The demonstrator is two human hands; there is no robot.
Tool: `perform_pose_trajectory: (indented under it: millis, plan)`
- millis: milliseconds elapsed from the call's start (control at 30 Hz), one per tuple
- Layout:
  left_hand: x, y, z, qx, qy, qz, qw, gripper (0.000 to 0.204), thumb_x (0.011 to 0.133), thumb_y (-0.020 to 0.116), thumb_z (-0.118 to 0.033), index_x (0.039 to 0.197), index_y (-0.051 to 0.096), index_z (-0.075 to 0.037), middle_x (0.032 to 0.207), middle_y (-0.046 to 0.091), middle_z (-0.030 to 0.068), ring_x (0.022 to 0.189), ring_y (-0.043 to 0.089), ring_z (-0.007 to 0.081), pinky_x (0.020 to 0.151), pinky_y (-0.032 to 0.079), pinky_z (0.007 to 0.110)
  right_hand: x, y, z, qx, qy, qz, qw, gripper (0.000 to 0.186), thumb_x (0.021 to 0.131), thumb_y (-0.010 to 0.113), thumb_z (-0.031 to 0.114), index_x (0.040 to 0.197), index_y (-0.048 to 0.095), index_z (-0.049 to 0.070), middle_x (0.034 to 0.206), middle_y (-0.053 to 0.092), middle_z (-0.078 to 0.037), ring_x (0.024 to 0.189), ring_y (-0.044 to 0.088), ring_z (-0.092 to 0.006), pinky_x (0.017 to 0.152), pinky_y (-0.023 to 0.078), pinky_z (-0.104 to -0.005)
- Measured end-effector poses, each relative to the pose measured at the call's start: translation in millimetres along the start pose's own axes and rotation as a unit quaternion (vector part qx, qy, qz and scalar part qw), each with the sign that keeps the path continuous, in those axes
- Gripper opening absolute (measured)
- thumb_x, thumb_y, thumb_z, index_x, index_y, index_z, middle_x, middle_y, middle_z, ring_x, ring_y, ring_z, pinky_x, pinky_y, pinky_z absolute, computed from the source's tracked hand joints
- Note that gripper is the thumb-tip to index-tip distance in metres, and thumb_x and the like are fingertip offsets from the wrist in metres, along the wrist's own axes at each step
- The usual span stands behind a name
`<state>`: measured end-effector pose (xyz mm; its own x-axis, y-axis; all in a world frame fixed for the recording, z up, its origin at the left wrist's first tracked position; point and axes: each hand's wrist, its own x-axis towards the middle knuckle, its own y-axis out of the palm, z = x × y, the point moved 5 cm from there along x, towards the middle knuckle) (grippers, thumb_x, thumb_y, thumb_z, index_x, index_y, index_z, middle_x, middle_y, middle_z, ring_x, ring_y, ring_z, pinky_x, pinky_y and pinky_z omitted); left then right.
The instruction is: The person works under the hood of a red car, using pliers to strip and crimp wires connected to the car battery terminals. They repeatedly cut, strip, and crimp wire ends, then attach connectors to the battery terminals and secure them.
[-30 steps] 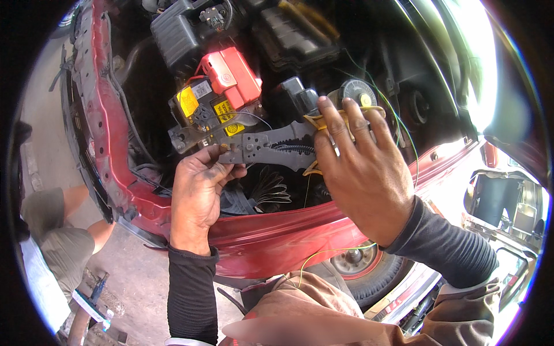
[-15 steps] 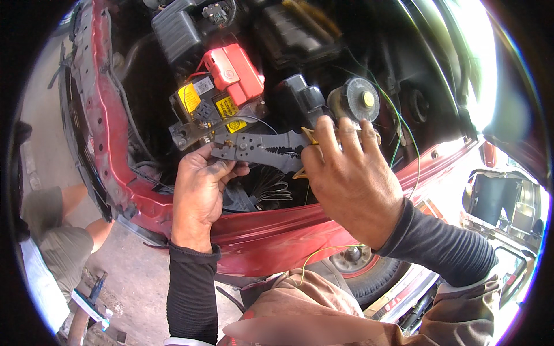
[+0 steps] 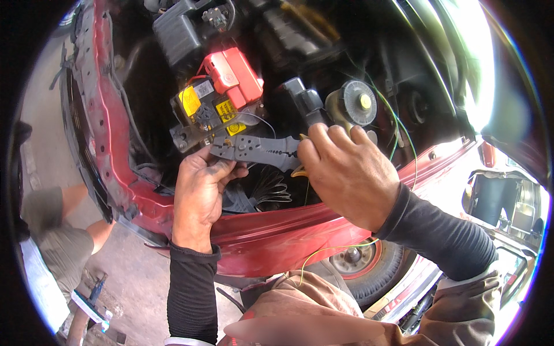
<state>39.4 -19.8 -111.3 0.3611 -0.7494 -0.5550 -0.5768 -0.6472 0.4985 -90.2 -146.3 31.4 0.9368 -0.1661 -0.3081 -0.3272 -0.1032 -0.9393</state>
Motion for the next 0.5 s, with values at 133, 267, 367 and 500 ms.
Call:
perform_pose_trajectory:
  millis: [133, 267, 367, 500]
  plan:
    - [0.0, -0.8, 0.2, -0.012, 0.008, 0.012, 1.000, 0.024, 0.096, 0.063, 0.002, 0.119, 0.069, 0.006, 0.105, 0.073, 0.0102, 0.088, 0.070, 0.0188, 0.078, 0.060, 0.035, -2.8, -10.3, 4.3, -0.079, 0.043, -0.044, 0.995, 0.039, 0.090, 0.063, 0.022, 0.121, 0.068, -0.002, 0.137, 0.062, -0.019, 0.128, 0.062, -0.0318, 0.110, 0.045, -0.0568]
    - [2.3, -2.8, 0.7, -0.013, -0.003, -0.015, 1.000, 0.015, 0.098, 0.067, -0.001, 0.113, 0.068, 0.004, 0.096, 0.071, 0.0093, 0.077, 0.070, 0.0173, 0.071, 0.062, 0.031, -8.4, -18.6, -4.9, -0.136, 0.078, -0.042, 0.987, 0.051, 0.094, 0.057, 0.028, 0.133, 0.070, -0.003, 0.151, 0.058, -0.026, 0.141, 0.055, -0.0400, 0.118, 0.037, -0.0665]
    - [4.8, -4.5, 2.7, -0.023, -0.015, -0.036, 0.999, 0.015, 0.099, 0.069, -0.002, 0.112, 0.067, 0.004, 0.095, 0.070, 0.0088, 0.077, 0.070, 0.0172, 0.068, 0.062, 0.031, -22.5, -34.4, -27.2, -0.117, 0.120, -0.063, 0.984, 0.046, 0.092, 0.060, 0.027, 0.126, 0.070, -0.002, 0.144, 0.061, -0.023, 0.133, 0.060, -0.0364, 0.113, 0.042, -0.0622]
    - [6.8, -4.3, 2.4, -0.003, 0.027, -0.029, 0.999, 0.016, 0.101, 0.071, -0.005, 0.115, 0.068, 0.003, 0.096, 0.070, 0.0080, 0.077, 0.070, 0.0161, 0.067, 0.063, 0.030, -51.7, -57.9, -113.1, 0.046, 0.237, -0.209, 0.948, 0.027, 0.085, 0.069, 0.008, 0.111, 0.061, 0.005, 0.107, 0.059, -0.015, 0.097, 0.064, -0.0329, 0.081, 0.050, -0.0445]
